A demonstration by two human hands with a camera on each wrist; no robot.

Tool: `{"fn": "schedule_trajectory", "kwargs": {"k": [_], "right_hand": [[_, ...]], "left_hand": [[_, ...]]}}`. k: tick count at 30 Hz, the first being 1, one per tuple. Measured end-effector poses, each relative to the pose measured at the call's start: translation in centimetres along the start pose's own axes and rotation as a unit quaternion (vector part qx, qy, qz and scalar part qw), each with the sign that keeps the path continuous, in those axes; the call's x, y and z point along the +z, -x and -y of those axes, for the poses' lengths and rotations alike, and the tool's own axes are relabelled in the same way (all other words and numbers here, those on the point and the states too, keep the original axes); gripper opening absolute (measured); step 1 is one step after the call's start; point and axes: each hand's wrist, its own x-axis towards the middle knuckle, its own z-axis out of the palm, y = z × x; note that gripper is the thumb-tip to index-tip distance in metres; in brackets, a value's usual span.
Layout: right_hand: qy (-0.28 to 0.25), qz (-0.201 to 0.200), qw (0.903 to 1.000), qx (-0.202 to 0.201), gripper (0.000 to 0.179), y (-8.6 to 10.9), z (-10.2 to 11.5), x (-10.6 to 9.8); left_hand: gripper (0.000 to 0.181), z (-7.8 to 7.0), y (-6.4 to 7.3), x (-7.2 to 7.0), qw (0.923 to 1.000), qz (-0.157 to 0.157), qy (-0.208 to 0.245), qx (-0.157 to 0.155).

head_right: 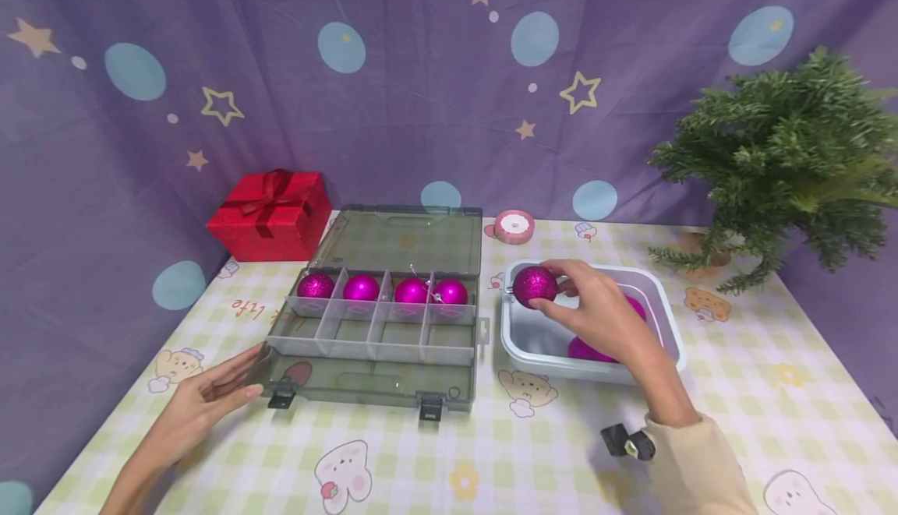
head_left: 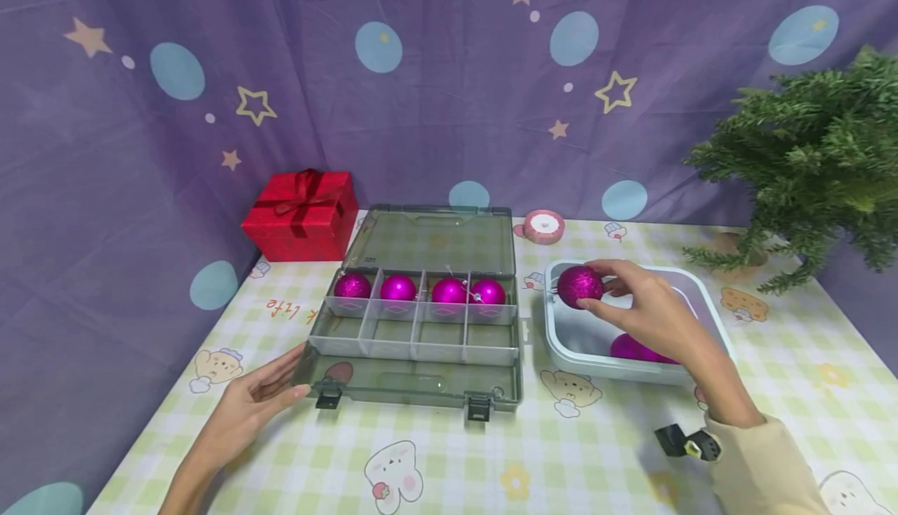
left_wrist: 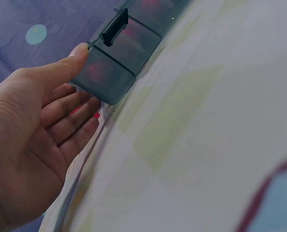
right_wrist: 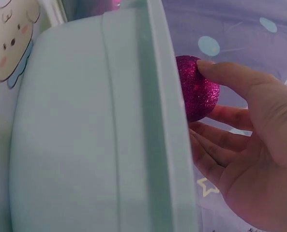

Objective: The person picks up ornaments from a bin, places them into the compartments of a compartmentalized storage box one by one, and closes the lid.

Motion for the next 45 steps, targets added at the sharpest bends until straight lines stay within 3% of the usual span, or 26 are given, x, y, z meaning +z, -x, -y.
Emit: {"fn": "schedule_trajectory", "kwargs": {"k": [8,22,45], "right_hand": [[-0.006,-0.007,0.9987,-0.05,0.05,-0.4,1.0,1.0],[-0.037,0.022,0.9961,-0.077,0.052,-1.3,2.7,3.7],[-0.095,0.071,0.9906,-0.069,0.05,-2.3,3.8,6.1]], "left_hand": [[0.065,-0.2,0.1,-0.1,1.0,-0.001,-0.004,0.0],[0.065,-0.3,0.2,0.0,1.0,0.0,-0.005,0.0],[0.064,-0.4,0.2,0.0,0.9999,0.003,0.016,0.001]]}}
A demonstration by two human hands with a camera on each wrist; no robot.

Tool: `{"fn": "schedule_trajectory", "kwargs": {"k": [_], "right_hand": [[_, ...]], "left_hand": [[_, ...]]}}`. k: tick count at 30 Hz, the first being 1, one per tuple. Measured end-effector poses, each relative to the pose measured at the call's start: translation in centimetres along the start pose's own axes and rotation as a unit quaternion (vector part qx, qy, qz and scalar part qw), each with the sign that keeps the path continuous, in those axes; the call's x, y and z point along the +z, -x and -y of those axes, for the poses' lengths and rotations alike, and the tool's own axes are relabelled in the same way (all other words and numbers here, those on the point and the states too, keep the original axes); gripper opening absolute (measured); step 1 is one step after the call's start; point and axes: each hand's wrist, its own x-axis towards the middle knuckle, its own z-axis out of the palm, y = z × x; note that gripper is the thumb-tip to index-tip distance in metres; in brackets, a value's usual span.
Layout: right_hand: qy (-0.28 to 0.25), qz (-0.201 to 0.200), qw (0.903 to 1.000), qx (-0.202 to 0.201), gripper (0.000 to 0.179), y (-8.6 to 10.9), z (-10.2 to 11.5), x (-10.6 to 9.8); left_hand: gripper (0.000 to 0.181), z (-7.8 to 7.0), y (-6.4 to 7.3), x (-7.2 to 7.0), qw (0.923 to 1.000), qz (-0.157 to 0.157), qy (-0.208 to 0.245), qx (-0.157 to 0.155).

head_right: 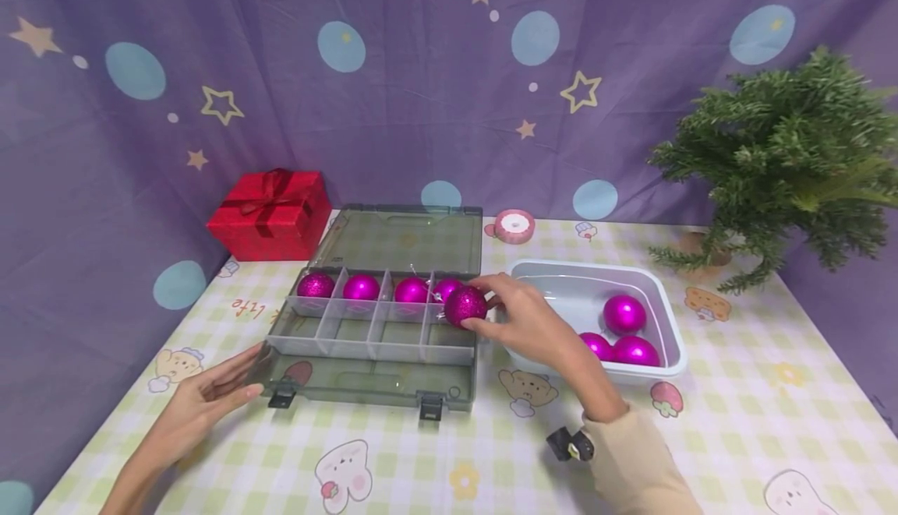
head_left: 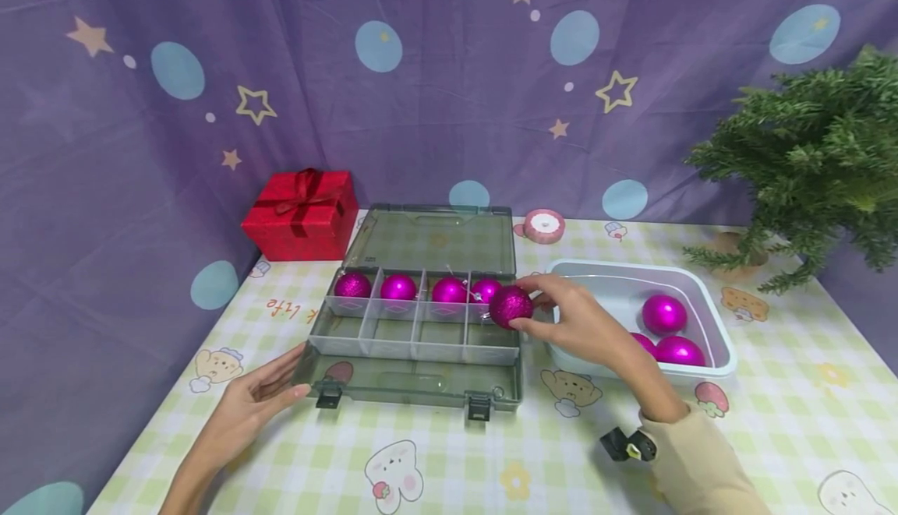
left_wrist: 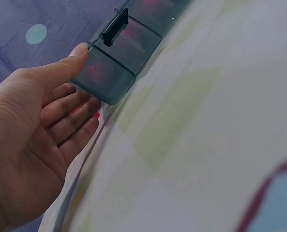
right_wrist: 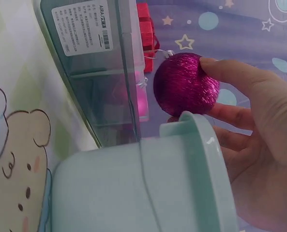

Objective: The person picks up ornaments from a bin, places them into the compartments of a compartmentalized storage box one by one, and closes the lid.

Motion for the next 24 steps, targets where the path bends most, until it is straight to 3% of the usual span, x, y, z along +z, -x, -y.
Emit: {"fn": "schedule_trajectory", "kwargs": {"k": [9,24], "right_hand": [[-0.016,0.018,0.9996,0.018,0.046,-0.1,0.1,0.2],[0.016,-0.02,0.9995,0.02,0.047,1.5,-0.5,-1.8]], "left_hand": [[0.063,0.0,0.0,0.0,1.0,-0.001,-0.001,0.002],[0.065,0.1,-0.1,0.0,1.0,0.001,-0.005,-0.007]]}}
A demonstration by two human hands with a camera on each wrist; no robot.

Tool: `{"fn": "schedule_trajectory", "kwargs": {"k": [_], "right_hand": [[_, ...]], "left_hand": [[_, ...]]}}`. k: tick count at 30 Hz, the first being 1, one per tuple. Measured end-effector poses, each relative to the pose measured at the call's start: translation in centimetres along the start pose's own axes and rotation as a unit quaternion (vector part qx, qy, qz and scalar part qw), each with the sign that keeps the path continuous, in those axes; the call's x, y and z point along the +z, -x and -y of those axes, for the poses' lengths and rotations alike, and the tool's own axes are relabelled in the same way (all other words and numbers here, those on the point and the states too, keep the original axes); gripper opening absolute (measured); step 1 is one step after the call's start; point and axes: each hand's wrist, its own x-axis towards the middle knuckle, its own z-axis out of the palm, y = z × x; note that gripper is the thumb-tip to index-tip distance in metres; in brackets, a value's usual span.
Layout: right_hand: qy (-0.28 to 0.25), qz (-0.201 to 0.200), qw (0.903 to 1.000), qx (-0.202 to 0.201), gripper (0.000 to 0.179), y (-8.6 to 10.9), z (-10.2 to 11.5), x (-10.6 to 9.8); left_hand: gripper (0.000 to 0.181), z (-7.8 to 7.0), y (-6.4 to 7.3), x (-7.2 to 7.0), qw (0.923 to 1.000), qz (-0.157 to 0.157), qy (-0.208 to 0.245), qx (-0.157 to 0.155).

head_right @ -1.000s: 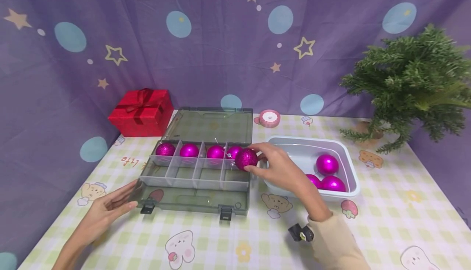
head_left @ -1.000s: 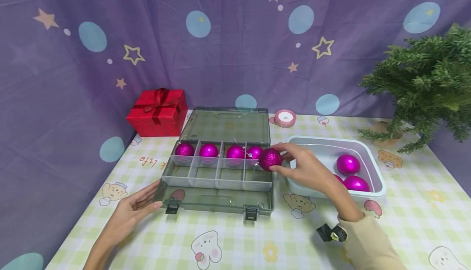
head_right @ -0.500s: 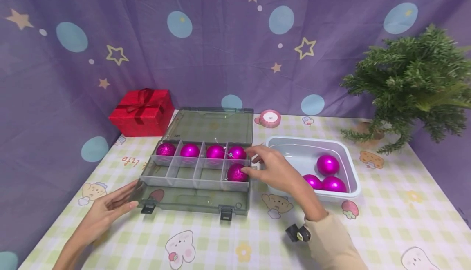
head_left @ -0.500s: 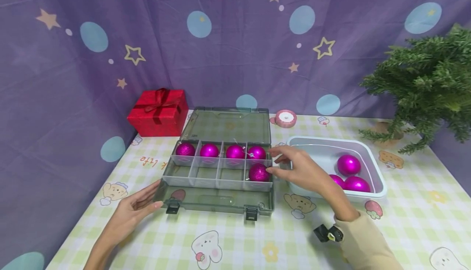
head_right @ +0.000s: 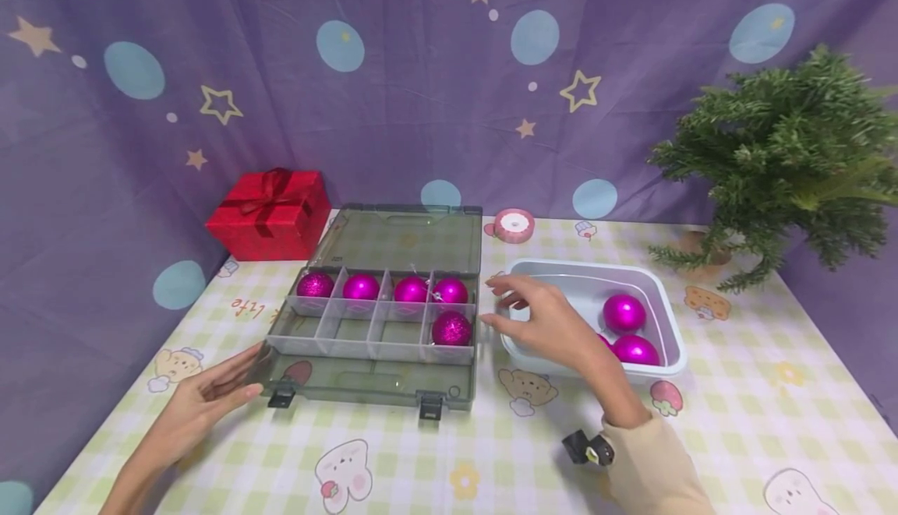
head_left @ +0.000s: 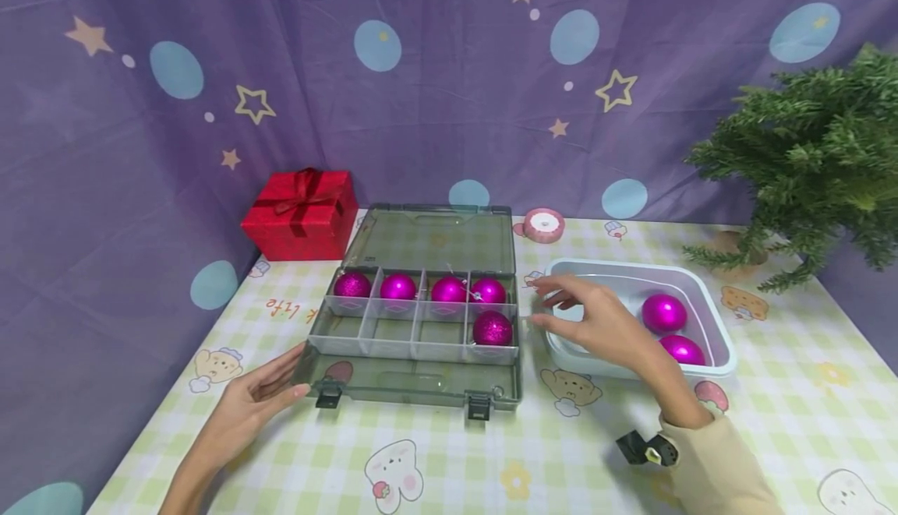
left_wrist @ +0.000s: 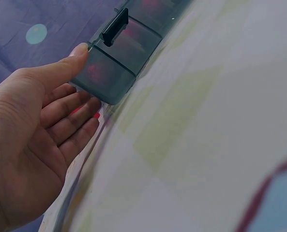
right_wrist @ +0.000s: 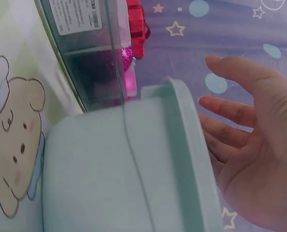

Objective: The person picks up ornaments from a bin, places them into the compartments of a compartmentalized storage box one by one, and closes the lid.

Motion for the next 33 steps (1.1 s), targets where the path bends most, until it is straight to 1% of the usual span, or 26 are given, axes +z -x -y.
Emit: {"fn": "schedule_trajectory", "kwargs": {"k": [13,22,28,33], "right_hand": [[0.021,-0.037,0.9985,0.034,0.04,2.2,-1.5,-2.8],[0.046,-0.078,0.9944,0.055,0.042,4.2,-2.8,-4.6],[0.042,-0.077,0.9927,0.082,0.046,5.6,-3.9,-5.8],[0.052,-0.071,0.9883,0.124,0.049,6.7,-4.4,-6.7]], "left_hand": [[0.066,0.3,-0.1,0.0,1.0,0.0,-0.008,-0.002],[0.066,0.2,-0.1,0.1,1.0,0.0,-0.006,-0.004],[0.066,0.2,-0.1,0.0,1.0,-0.002,-0.008,-0.001],[0.066,0.2,-0.1,0.0,1.0,-0.001,-0.008,0.0]]}}
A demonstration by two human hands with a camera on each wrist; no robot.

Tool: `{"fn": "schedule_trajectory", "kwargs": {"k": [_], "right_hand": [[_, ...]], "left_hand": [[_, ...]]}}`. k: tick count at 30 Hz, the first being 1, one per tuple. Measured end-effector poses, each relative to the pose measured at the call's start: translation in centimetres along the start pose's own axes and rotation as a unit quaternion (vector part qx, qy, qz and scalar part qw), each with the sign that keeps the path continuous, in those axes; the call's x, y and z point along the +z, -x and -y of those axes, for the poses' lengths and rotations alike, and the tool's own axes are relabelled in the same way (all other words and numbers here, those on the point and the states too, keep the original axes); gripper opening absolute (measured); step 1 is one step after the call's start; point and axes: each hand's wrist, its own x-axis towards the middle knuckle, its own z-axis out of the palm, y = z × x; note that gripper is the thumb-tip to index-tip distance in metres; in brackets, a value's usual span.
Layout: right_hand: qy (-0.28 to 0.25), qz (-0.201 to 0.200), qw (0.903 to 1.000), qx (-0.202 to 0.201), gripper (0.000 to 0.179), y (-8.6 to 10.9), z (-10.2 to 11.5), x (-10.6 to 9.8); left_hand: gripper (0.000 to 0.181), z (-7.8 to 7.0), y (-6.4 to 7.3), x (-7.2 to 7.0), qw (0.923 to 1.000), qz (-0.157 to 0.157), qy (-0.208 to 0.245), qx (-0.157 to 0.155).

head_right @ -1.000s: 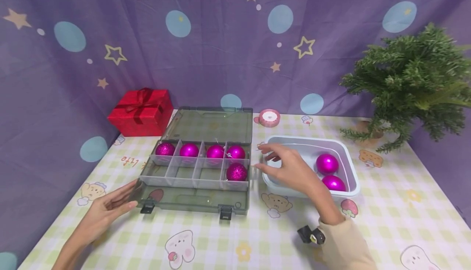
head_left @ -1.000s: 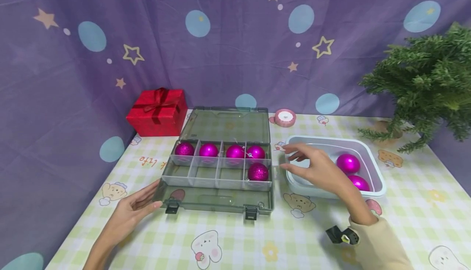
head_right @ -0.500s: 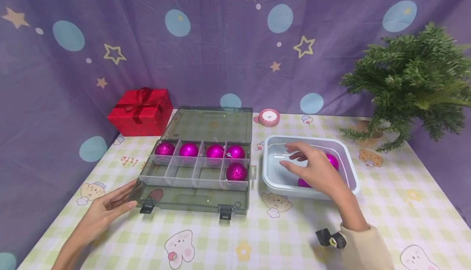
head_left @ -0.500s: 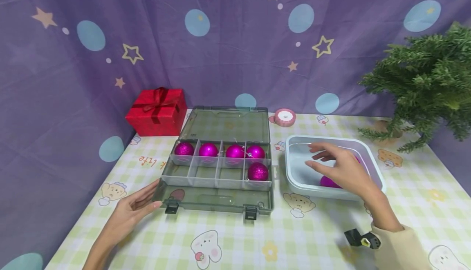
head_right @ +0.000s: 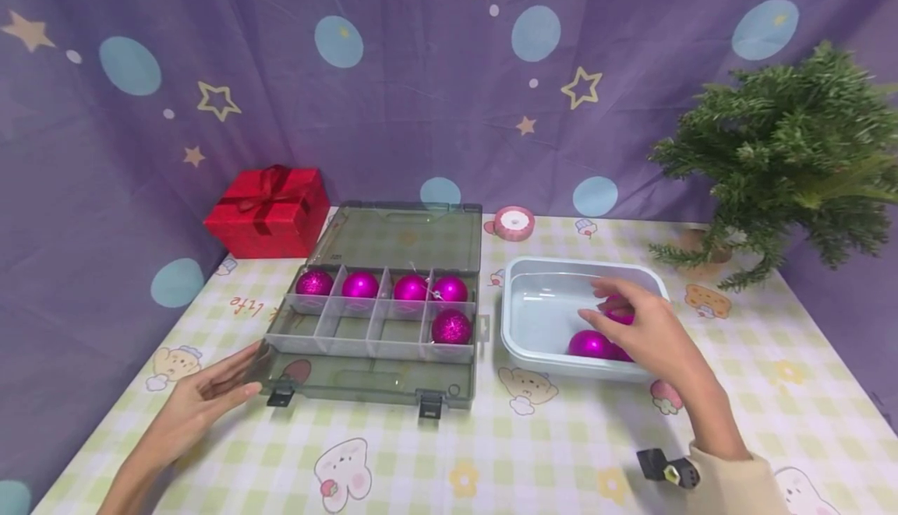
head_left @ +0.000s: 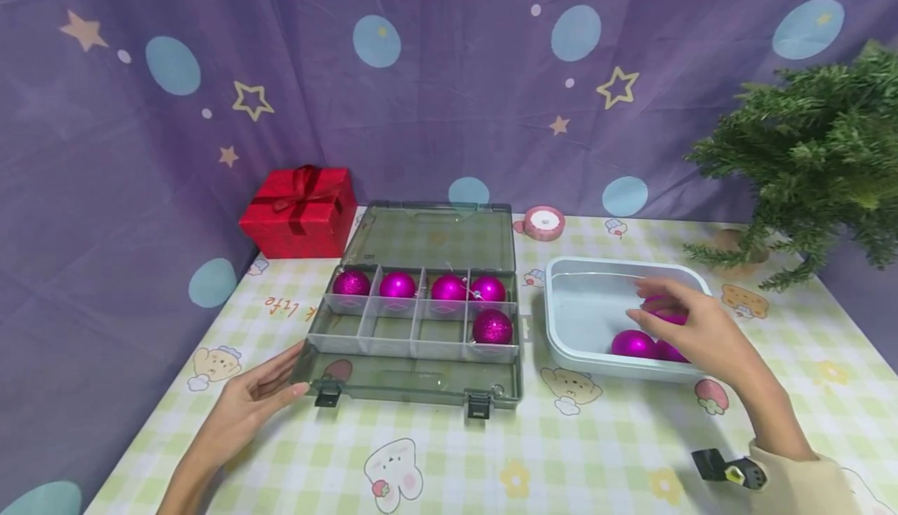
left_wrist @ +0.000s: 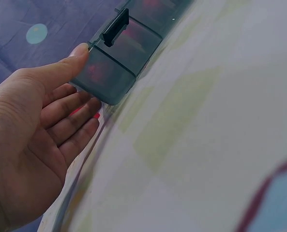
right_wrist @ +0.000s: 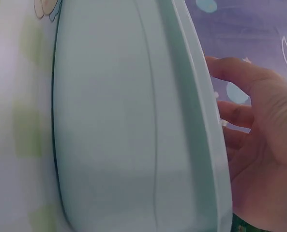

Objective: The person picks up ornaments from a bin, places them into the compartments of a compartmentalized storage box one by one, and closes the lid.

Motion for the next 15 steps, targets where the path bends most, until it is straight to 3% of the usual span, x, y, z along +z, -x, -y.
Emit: {"fn": "schedule_trajectory", "kwargs": {"k": [15], "right_hand": [[0.074,-0.013,0.9967,0.031,0.054,0.6,-1.5,-1.3]], "left_hand": [[0.066,0.0,0.0,0.0,1.0,-0.001,-0.002,0.001]]}}
